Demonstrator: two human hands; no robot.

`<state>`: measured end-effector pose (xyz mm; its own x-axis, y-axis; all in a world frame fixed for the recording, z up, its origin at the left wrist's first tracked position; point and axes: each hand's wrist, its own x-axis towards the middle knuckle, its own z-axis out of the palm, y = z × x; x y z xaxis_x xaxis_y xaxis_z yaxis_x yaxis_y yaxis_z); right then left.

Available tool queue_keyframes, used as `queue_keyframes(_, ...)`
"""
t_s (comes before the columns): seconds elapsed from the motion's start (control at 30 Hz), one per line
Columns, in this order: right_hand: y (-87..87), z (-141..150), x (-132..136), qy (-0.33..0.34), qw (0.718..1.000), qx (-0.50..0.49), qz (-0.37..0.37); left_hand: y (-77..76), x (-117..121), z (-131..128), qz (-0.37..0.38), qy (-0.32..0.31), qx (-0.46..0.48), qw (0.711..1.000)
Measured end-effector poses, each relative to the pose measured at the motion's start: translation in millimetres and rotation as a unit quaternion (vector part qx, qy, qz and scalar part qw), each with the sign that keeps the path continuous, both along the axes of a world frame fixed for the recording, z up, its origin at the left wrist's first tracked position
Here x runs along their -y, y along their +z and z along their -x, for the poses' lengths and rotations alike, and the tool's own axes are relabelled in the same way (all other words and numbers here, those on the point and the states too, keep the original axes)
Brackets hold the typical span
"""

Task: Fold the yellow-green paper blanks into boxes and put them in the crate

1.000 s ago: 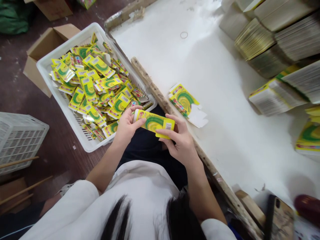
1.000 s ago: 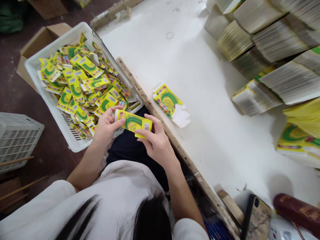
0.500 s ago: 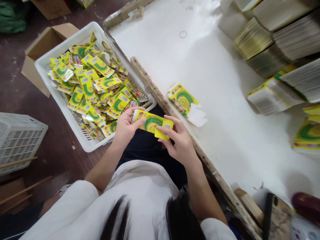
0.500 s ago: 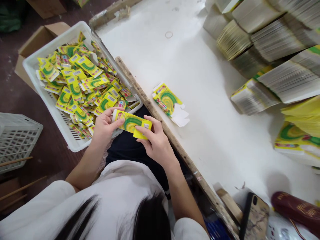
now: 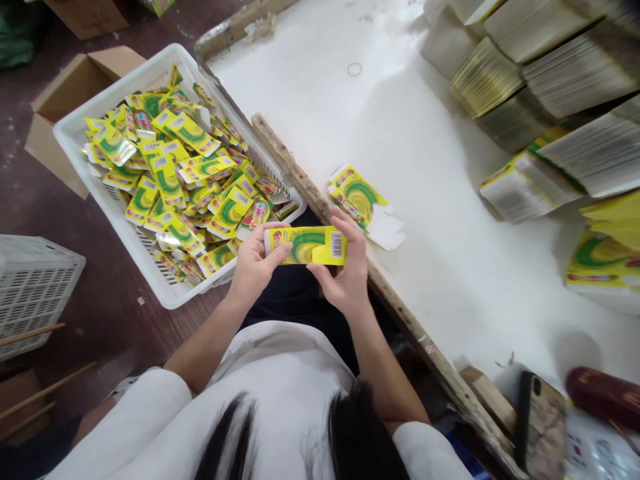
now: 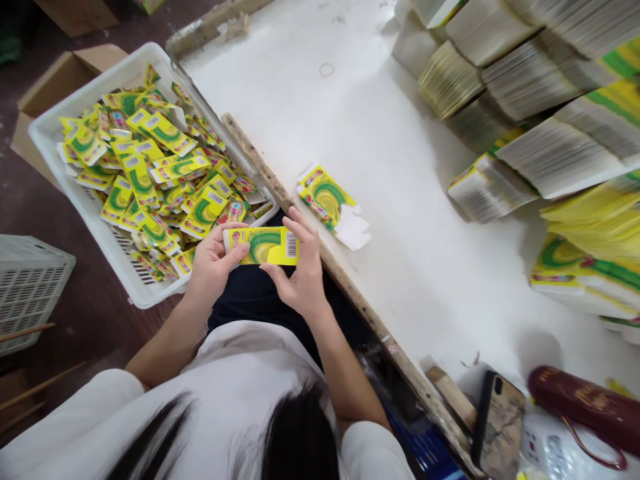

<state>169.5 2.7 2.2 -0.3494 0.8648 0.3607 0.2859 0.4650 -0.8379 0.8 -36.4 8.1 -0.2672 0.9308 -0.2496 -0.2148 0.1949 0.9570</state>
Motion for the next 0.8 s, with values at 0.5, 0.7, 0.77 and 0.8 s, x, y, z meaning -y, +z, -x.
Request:
queue_keyframes(0.5, -29.3, -48.9, -72.4, -0.243, 0.935, 0.251, 0.062, -14.2, -19.2, 35.5, -0.035, 0.112, -0.059, 0.991)
queue_keyframes(0.7, -34.8, -45.9, -67.2, -0.233, 0.933, 0.265, 0.068, -20.2, -18.7, 50.5, -0.045, 0.148, -0.111, 0.982)
queue_keyframes(0.77, -35.8, -45.1, -63.7, -0.229, 0.935, 0.263, 0.058, -20.7, -16.5, 74.7, -0.053, 0.224, -0.208, 0.951)
queue_keyframes(0.8, -36.4, -44.7, -62.6, -0.225, 0.936, 0.265, 0.054, -20.4, -14.3, 88.8, -0.05, 0.263, -0.273, 0.924)
